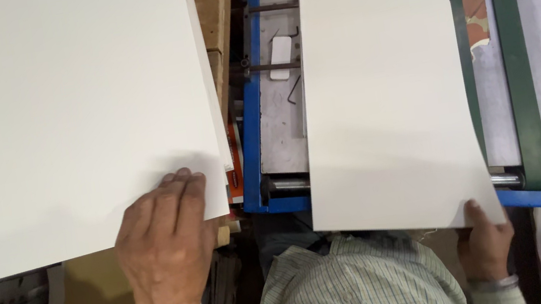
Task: The person takes white paper sheets one at a time from a stack beside a laminating machine and feeds each sheet onto the machine's infeed belts, guiding it in with both hands and receiving the laminated sheet as it exits. The person repeats this feeding cycle continuously throughout the episode.
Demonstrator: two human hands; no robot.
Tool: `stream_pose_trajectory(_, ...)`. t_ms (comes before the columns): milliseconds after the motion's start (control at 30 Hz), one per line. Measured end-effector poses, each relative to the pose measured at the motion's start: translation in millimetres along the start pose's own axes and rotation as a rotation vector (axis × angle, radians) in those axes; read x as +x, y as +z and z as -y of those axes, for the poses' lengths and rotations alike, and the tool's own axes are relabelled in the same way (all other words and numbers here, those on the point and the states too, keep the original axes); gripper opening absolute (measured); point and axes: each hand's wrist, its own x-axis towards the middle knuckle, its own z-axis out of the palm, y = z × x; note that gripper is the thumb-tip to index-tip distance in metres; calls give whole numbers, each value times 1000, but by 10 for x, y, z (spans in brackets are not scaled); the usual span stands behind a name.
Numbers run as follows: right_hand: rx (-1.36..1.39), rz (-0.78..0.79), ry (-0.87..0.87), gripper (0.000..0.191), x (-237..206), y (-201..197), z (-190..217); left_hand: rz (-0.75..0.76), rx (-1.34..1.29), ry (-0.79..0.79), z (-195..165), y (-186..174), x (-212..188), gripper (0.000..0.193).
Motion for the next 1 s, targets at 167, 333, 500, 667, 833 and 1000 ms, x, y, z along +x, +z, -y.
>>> stream_pose_trajectory(167, -5, -14, 46, 35, -206, 33, -17, -17, 138, -46, 0, 90, -2, 61)
stream_pose_trajectory(333, 54, 53, -45, 33, 120, 310, 48, 49, 36, -86, 0, 99, -30, 69)
stream_pose_trajectory(500, -120, 156, -125, 32, 500, 684, 134, 71, 13, -85, -21, 60, -35, 70)
stream_pose_trajectory(667, 122, 363, 207, 30, 533, 973, 150, 108, -78, 20, 225, -132, 3, 65)
stream_pose_trajectory(833, -28, 589, 309, 40, 155, 1153, 207, -79, -223, -100, 286, -244, -68, 60)
stream_pose_trajectory(1000, 149, 1150, 240, 49, -384, 1402, 487, 174, -39, 88, -557, 238, 65, 62)
